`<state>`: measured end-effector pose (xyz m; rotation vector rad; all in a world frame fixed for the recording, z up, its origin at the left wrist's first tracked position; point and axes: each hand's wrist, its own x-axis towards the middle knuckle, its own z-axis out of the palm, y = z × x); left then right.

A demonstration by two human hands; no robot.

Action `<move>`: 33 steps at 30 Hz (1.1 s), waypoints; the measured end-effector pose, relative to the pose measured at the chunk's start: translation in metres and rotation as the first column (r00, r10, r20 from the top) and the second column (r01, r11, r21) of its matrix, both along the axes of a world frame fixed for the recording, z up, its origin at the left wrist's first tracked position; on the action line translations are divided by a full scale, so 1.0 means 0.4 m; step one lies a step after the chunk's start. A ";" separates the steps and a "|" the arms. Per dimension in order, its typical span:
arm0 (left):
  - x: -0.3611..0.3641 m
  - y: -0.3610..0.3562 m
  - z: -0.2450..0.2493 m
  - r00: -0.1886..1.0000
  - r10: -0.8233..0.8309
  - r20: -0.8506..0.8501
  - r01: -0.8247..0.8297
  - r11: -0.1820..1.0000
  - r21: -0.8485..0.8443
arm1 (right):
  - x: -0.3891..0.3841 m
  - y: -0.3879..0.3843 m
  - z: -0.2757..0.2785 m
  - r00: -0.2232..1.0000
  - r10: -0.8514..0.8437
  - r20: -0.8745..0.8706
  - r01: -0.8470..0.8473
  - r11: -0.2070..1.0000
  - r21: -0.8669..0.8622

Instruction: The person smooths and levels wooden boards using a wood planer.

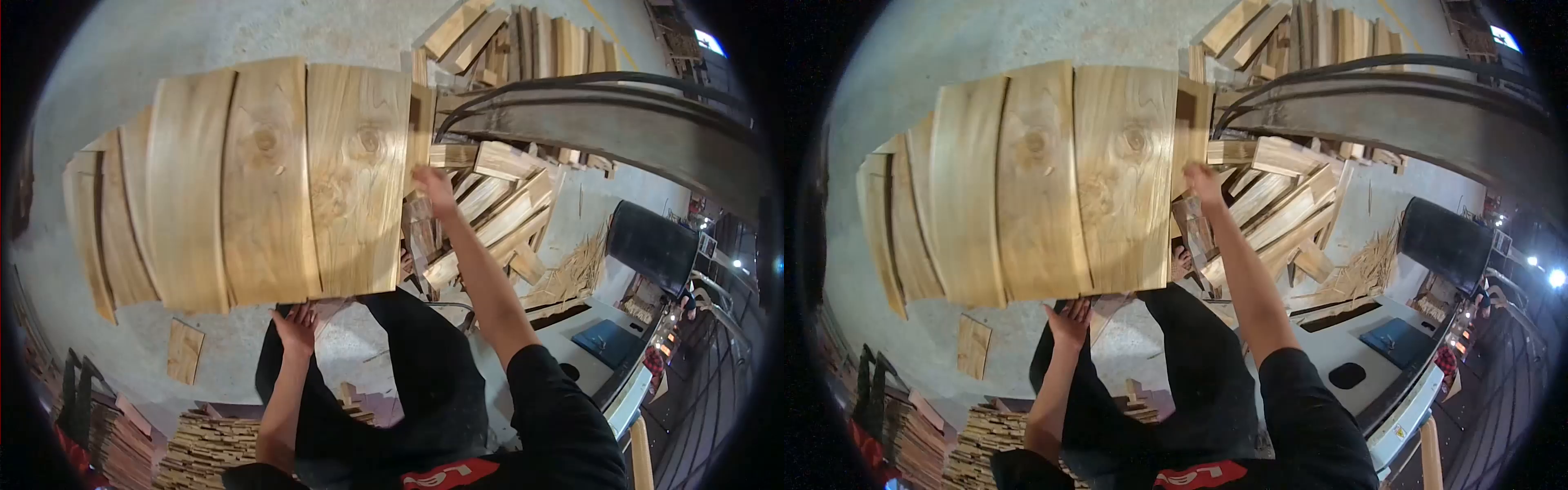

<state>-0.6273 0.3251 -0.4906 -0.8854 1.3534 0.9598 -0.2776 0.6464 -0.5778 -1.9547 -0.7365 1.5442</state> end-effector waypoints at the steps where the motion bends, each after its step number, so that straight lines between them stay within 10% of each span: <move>1: -0.001 0.028 -0.032 0.993 0.115 -0.037 -0.118 0.985 -0.129 | 0.016 0.036 -0.083 0.994 -0.099 0.043 0.094 0.990 0.108; 9: 0.017 0.175 0.019 0.992 0.063 -0.114 -0.064 0.998 -0.005 | 0.216 0.054 -0.507 0.832 0.191 0.521 -0.061 0.965 -0.256; 14: 0.041 0.187 0.010 0.970 0.025 -0.240 -0.063 0.986 -0.151 | 0.181 0.046 -0.361 0.973 0.123 0.196 -0.079 0.973 -0.218; 17: 0.045 0.186 -0.014 0.963 0.017 -0.268 -0.060 0.986 -0.154 | 0.241 0.109 -0.285 0.945 0.202 0.257 -0.013 0.809 -0.587; 25: 0.071 0.192 -0.016 0.934 -0.055 -0.354 -0.031 0.972 -0.232 | 0.281 -0.001 -0.140 0.995 -0.077 0.063 0.087 0.980 -0.179; 33: 0.073 0.182 -0.048 0.926 0.129 -0.355 -0.175 0.979 -0.102 | 0.240 0.026 0.237 0.849 -0.090 0.520 -0.118 0.929 0.352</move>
